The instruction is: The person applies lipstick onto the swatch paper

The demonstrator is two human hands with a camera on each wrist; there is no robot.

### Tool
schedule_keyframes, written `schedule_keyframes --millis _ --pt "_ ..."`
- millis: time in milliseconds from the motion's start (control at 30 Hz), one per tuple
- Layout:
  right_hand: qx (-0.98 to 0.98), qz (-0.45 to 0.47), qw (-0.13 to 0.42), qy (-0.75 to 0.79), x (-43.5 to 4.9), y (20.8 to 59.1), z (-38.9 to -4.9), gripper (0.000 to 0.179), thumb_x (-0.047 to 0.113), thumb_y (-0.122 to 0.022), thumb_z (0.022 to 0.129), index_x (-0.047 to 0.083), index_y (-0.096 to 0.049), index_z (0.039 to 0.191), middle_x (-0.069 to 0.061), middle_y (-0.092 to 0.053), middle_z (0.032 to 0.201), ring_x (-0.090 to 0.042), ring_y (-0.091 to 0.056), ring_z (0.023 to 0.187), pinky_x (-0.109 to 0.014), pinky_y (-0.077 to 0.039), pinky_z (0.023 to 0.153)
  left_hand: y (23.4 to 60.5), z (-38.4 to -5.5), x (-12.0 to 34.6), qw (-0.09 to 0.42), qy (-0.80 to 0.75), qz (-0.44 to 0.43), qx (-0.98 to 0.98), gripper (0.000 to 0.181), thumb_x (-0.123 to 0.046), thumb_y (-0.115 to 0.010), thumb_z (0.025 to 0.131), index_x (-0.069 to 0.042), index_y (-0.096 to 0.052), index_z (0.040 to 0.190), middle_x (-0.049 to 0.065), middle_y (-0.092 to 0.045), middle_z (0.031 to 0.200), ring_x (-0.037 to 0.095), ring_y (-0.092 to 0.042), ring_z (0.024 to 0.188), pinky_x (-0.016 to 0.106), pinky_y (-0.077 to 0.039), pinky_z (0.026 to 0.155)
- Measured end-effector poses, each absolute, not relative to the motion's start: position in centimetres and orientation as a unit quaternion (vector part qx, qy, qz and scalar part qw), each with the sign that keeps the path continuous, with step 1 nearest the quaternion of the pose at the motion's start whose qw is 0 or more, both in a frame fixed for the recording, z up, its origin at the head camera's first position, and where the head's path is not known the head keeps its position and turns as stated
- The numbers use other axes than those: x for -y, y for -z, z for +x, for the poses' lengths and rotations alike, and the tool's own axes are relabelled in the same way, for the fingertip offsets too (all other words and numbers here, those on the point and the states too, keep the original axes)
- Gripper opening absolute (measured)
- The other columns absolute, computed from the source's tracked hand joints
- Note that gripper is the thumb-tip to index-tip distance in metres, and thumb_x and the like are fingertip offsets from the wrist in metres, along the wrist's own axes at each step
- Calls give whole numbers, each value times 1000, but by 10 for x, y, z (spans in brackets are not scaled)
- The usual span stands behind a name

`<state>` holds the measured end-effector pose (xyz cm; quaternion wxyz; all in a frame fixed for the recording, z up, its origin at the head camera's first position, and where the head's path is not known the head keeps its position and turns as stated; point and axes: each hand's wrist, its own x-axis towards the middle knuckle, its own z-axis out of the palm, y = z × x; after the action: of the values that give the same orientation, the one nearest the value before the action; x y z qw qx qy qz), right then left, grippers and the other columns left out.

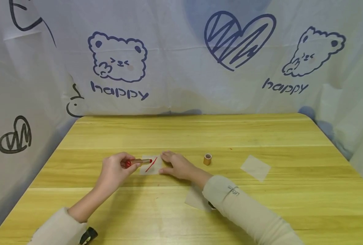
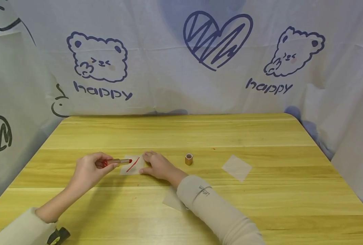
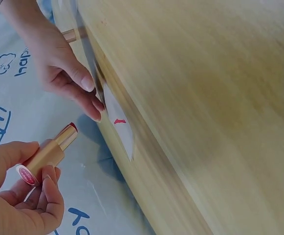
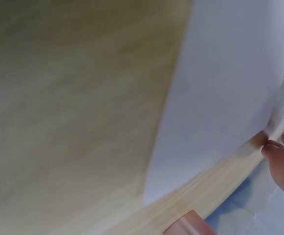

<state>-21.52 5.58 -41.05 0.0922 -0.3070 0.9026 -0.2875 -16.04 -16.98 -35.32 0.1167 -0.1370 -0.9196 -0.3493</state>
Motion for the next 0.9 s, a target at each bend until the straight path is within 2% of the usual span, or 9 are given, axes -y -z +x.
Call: schedule_keyframes --millis 900 --pt "-874 -359 -2 327 -83 396 -186 51 13 -70 101 -17 -55 139 -34 -56 143 -47 -55 135 -53 -44 113 355 -154 166 110 376 -123 912 15 -1 -82 88 9 -71 90 17 -74 80 23 -68 67 18 -50 55"
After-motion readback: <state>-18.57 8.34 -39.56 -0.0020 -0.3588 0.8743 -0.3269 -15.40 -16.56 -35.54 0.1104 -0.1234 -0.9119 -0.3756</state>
